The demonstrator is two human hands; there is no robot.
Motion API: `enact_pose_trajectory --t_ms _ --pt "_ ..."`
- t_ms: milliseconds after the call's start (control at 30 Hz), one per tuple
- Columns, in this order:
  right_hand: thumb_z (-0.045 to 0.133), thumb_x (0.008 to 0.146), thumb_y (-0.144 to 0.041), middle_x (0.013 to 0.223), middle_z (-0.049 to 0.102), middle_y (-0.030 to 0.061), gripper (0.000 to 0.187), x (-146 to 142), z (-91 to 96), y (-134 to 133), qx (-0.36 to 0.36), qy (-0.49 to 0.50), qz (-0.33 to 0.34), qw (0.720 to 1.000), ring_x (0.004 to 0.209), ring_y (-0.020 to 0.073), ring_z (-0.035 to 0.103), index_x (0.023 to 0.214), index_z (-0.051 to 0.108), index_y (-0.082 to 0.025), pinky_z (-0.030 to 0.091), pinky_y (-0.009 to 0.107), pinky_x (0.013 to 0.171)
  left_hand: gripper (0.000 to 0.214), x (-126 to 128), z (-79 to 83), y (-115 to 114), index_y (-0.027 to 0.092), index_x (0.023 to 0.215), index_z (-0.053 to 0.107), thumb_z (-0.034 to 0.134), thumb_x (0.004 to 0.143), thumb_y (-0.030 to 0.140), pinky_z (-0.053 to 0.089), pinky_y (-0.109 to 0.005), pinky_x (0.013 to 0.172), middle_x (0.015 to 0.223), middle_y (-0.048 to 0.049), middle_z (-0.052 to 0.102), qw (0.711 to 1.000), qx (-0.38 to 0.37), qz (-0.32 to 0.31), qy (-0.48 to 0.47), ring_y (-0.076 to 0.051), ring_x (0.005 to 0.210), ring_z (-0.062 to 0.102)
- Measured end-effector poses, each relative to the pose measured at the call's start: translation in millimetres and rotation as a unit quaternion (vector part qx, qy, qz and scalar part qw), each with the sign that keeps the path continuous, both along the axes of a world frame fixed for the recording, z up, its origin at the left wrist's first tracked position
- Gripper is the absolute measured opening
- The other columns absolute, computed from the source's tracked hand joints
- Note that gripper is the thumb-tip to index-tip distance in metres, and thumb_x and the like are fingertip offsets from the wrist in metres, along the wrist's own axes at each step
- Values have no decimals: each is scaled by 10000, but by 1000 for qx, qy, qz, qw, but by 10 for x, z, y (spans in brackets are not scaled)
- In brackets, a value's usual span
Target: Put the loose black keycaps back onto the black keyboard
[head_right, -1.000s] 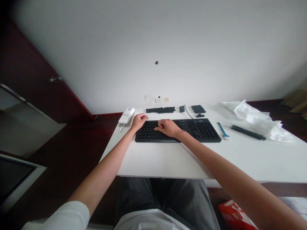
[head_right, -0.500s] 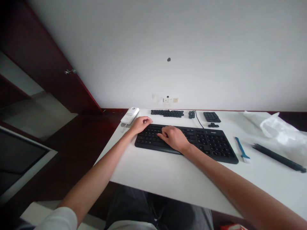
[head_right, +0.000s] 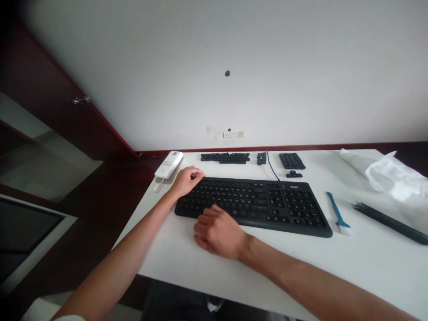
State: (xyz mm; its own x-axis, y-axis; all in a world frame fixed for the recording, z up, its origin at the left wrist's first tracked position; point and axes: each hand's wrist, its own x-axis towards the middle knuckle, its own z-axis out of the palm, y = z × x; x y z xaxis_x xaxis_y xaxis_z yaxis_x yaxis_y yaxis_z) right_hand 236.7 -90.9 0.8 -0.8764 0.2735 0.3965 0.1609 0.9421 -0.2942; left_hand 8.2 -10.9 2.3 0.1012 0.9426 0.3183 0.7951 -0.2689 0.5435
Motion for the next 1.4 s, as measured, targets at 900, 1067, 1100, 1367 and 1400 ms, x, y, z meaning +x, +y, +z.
enact_pose_trajectory --t_ms 900,1067,1100,1367,1400 --pt "644 892 -291 701 567 -40 337 -137 -188 -290 -169 -17 197 965 706 143 497 702 372 -234 410 303 767 268 552 39 -905 234 1230 660 529 996 245 554 -479 1000 1224 -121 632 982 44 85 161 -282 1128 628" --pt "645 876 -275 675 574 -36 345 -161 -186 -283 -184 -12 215 959 695 144 521 676 367 -236 427 301 786 530 531 -118 -1289 287 1558 472 497 1028 283 445 -567 1205 1518 -119 554 979 49 75 184 -315 1431 516" --pt "641 877 -271 672 577 -36 346 -164 -188 -285 -184 -9 216 959 694 145 525 674 364 -235 427 303 789 560 520 -138 -1340 301 1590 434 493 1032 289 442 -580 1208 1557 -108 530 977 49 74 192 -319 1457 495" --pt "649 865 -274 675 620 -47 342 -170 -167 -310 -158 0 217 963 668 137 539 659 380 -229 427 316 755 508 521 -160 -1474 316 1528 535 483 1026 255 528 -517 1144 1446 -86 630 972 54 81 213 -295 1347 589" --pt "651 863 -273 680 630 -46 332 -174 -159 -313 -154 -4 213 965 666 137 546 657 394 -229 428 318 740 500 525 -156 -1464 306 1518 545 486 1023 257 528 -526 1141 1435 -92 635 972 54 80 216 -300 1335 594"
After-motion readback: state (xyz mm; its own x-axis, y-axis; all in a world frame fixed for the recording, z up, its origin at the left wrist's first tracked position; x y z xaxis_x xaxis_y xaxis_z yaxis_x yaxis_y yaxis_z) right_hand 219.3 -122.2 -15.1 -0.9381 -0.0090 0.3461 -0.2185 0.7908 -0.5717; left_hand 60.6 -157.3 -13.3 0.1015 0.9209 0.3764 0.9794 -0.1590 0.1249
